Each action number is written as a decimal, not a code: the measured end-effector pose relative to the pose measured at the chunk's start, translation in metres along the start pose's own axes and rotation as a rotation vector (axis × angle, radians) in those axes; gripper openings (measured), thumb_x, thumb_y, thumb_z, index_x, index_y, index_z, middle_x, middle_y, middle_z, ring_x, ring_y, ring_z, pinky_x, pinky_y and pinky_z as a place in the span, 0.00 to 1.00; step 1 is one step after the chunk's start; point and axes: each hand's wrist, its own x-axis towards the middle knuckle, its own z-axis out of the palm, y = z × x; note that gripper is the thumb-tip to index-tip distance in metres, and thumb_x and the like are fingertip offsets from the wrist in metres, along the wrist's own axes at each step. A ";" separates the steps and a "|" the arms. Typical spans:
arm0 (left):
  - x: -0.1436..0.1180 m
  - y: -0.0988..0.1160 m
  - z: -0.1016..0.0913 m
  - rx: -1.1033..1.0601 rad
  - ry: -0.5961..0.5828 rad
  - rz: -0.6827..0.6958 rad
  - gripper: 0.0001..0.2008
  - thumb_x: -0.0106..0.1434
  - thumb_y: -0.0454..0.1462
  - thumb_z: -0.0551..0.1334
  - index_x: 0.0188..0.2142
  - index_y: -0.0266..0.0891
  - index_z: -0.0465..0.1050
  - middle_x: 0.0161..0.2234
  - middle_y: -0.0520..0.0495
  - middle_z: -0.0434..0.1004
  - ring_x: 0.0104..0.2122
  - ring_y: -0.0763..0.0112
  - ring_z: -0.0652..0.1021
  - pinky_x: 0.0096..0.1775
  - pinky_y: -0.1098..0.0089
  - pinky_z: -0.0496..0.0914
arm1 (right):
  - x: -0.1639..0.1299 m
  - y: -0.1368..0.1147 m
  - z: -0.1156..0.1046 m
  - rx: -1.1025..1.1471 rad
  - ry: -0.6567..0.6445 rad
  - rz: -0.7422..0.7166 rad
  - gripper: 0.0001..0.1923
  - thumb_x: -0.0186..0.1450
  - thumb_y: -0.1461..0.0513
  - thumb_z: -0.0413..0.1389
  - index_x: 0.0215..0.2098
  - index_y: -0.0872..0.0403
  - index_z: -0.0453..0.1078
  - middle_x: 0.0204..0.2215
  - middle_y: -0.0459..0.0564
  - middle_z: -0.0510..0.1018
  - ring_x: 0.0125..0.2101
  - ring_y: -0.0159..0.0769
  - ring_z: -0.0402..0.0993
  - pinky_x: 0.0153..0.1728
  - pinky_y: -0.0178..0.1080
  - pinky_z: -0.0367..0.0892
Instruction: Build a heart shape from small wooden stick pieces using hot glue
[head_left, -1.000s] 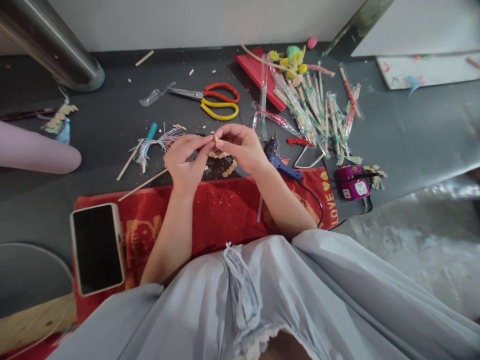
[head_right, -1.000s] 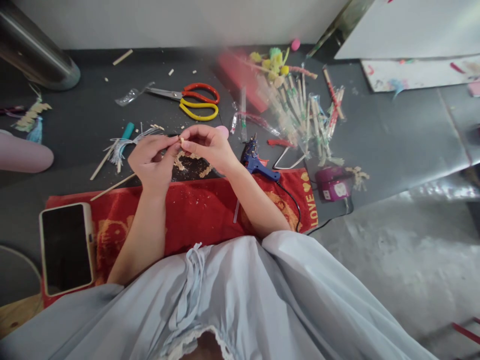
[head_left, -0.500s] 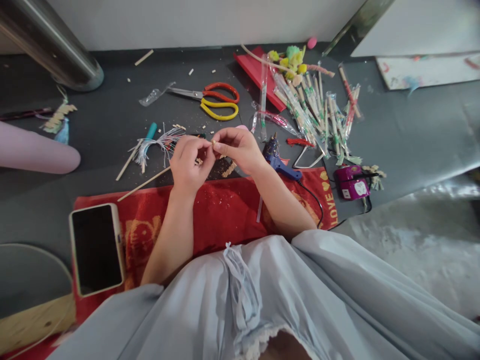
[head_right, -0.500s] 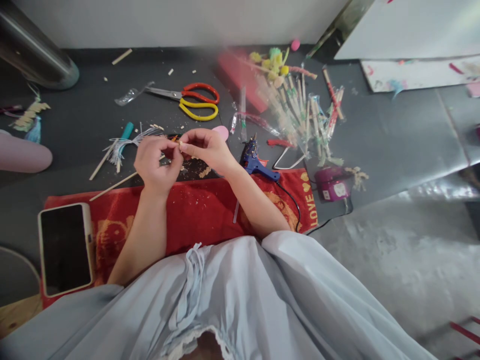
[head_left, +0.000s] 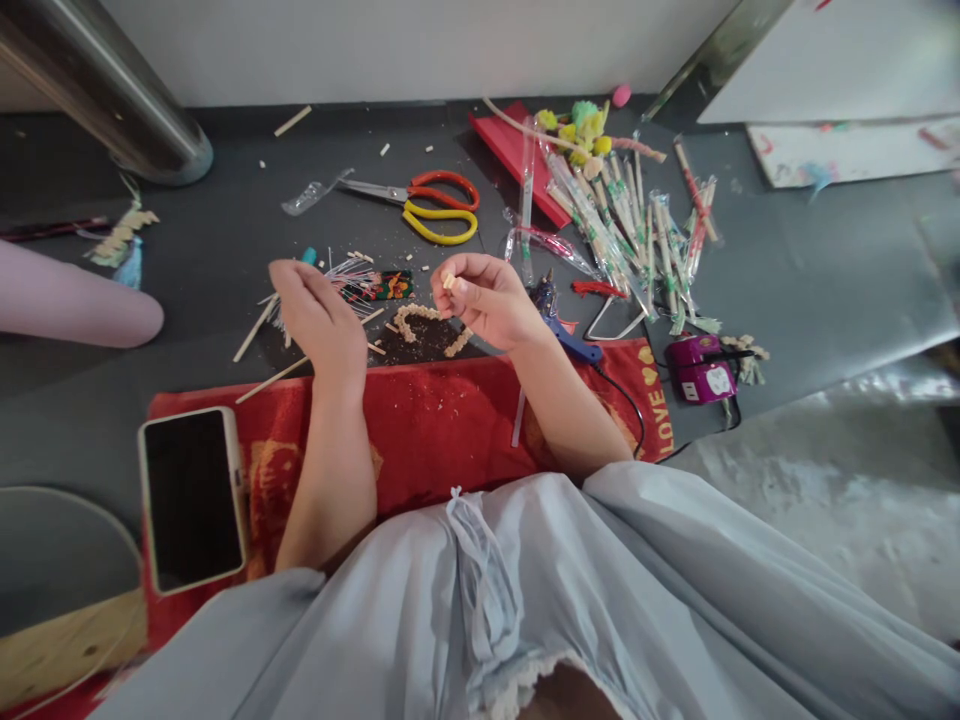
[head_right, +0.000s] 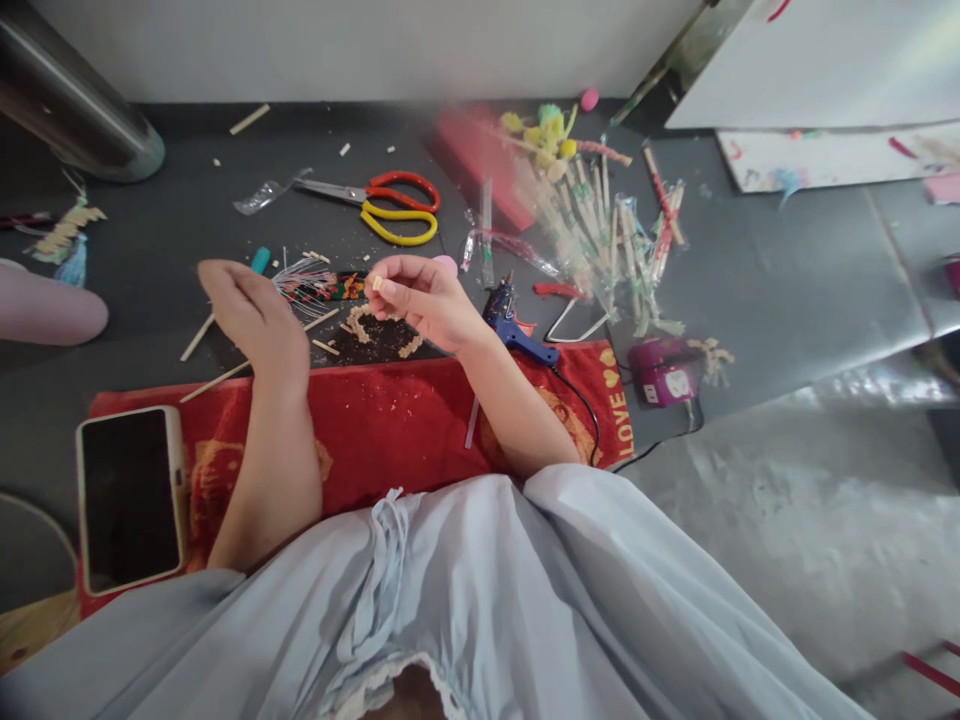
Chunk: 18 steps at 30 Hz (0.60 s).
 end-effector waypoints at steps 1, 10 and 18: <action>0.001 0.002 0.000 0.071 0.099 0.024 0.15 0.72 0.48 0.54 0.31 0.44 0.57 0.28 0.52 0.58 0.32 0.67 0.68 0.40 0.65 0.61 | 0.000 0.000 0.000 -0.004 0.001 -0.003 0.24 0.55 0.46 0.69 0.33 0.54 0.68 0.27 0.40 0.73 0.26 0.22 0.71 0.30 0.29 0.71; 0.002 0.013 0.003 0.287 0.149 0.044 0.06 0.59 0.38 0.68 0.30 0.44 0.72 0.17 0.58 0.59 0.20 0.71 0.62 0.32 0.67 0.63 | 0.000 0.003 0.000 -0.413 0.095 -0.190 0.22 0.59 0.45 0.65 0.35 0.53 0.71 0.31 0.44 0.75 0.31 0.25 0.72 0.36 0.33 0.73; -0.003 0.027 0.013 -0.223 -0.269 -0.118 0.16 0.59 0.53 0.68 0.37 0.45 0.80 0.18 0.55 0.68 0.16 0.78 0.62 0.20 0.71 0.57 | -0.004 -0.005 0.007 -0.909 0.115 -0.411 0.13 0.68 0.51 0.56 0.37 0.51 0.73 0.35 0.48 0.77 0.35 0.32 0.72 0.40 0.40 0.71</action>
